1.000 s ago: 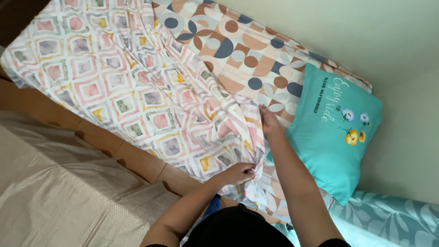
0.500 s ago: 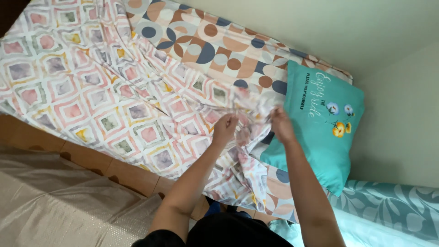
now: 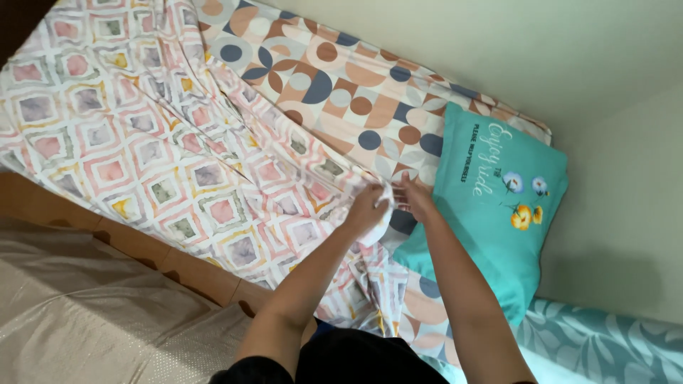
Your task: Spreading a bedsheet onto a bed.
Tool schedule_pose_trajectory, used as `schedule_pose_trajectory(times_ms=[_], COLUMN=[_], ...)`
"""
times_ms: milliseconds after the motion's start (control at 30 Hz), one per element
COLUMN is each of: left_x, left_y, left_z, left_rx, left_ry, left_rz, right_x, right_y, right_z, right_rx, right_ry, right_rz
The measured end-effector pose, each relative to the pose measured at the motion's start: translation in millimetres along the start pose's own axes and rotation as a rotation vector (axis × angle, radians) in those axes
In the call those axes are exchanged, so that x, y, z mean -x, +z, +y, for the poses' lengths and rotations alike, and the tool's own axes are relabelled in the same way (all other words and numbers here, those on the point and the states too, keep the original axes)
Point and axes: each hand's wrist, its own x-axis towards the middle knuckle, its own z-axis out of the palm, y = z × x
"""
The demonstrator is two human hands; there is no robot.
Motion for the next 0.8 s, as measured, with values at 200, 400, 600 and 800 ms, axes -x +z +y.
schedule_pose_trajectory(times_ms=[200,400,600,800], left_x=[-1.3,3.5,-18.0,-127.4], left_y=[-10.4,-0.2,23.3,10.7], left_z=[36.2,-11.5,-67.6,-69.5], left_rx=[0.144,0.180,0.408,0.232], left_ry=[0.002,0.006,-0.447,-0.476], left_rz=[-0.375,-0.409,-0.497,0.223], right_x=[-56.2,-126.5,-133.2,-82.0], right_y=[27.8,12.1,-35.4,-64.9], right_z=[-21.2,-19.0,-69.9,-102.1], right_rx=[0.193,-0.159,-0.337,-0.484], right_ry=[0.237,0.182,-0.111,-0.569], right_rz=[-0.255,-0.268,-0.034,-0.067])
